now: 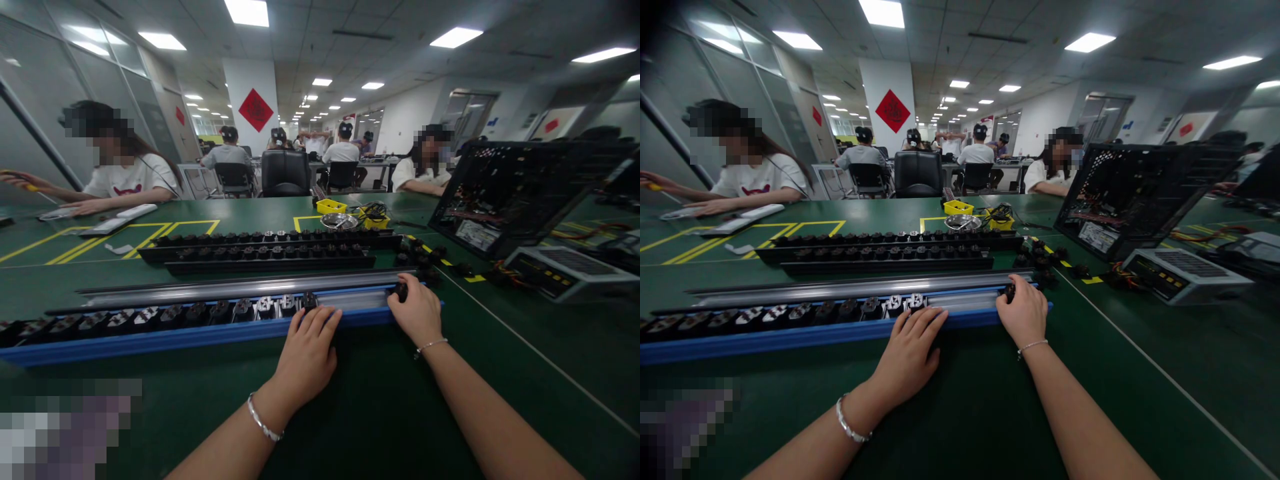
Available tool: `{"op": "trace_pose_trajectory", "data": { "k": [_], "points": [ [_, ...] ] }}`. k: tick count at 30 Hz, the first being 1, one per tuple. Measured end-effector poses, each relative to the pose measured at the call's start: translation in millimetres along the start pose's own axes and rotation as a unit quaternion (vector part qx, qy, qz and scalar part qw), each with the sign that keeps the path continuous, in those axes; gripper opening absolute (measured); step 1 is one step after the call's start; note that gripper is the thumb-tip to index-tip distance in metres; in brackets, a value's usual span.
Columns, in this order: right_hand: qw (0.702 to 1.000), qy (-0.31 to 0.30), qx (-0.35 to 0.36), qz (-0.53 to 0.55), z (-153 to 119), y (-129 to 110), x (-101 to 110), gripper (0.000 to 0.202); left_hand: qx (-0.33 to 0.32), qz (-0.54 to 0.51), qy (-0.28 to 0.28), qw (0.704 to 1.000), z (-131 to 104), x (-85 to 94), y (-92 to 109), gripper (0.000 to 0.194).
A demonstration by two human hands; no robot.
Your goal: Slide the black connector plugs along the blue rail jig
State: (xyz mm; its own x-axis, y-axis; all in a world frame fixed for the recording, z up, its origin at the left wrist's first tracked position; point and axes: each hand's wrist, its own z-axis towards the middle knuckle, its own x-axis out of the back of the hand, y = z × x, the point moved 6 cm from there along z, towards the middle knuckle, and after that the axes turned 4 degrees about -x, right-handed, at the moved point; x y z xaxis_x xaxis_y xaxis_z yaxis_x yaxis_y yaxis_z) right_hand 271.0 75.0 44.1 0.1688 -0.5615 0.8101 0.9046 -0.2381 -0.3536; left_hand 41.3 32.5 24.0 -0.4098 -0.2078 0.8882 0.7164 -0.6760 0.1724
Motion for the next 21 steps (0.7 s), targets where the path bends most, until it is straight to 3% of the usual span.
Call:
{"op": "trace_pose_trajectory", "data": {
  "k": [21],
  "points": [
    [1.000, -0.003, -0.009, -0.013, 3.6, 7.1, 1.2, 0.044, 0.001, -0.017, 0.001, 1.000, 0.3, 0.3, -0.8, 0.062]
  ]
}}
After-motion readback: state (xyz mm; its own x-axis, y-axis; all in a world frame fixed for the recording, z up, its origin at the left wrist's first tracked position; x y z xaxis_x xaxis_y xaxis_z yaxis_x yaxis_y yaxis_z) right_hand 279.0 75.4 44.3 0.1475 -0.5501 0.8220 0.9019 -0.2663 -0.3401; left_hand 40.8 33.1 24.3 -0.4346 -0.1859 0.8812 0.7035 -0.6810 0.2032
